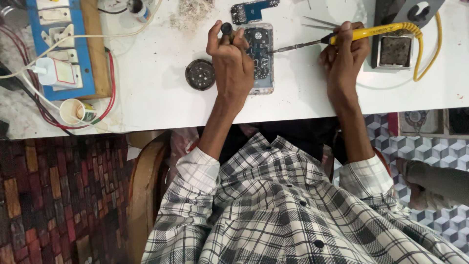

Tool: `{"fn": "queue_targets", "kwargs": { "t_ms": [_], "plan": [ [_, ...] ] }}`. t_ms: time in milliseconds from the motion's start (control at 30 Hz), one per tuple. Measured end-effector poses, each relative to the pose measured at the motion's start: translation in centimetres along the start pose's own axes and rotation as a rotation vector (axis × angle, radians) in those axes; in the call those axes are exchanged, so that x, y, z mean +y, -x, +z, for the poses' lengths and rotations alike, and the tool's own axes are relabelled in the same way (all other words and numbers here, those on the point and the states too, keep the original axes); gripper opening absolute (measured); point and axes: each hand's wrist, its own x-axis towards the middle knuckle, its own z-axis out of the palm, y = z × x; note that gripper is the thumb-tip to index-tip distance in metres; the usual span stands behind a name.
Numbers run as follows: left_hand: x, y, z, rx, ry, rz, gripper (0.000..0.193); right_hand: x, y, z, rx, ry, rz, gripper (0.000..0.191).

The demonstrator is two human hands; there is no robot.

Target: The person uses a soldering iron and solder wire to reflow or attach components on a small circuit board. They repeatedly apply heat and solder to multiple points on the board while holding it steady with the other hand.

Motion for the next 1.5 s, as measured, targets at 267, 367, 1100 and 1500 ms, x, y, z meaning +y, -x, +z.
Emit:
{"fn": "queue_targets", "kwargs": {
  "t_ms": [267, 367, 1100, 1500],
  "plan": [
    [1.4, -1.3, -0.9, 0.099, 0.281, -0.111, 0.035, 0.2, -0.5, 0.2, 0.048, 0.008, -0.002, 0.04],
    [1.5, -2.1, -0.7, 0.091, 0.364, -0.083, 0.03, 0.6, -0.7, -0.4, 0.092, -0.083, 0.021, 0.043],
    [0.9, -5.4, 0.0, -0.328, 0.227, -0.022, 0.034, -1.0, 0.3, -0.1, 0.153, -0.159, 0.019, 0.047],
    [1.9, -5.1, 0.0, -0.256, 0.184, -0.039, 0.034, -1.3, -0.7, 0.1, 0.281, -0.183, 0.067, 0.034]
  ]
}}
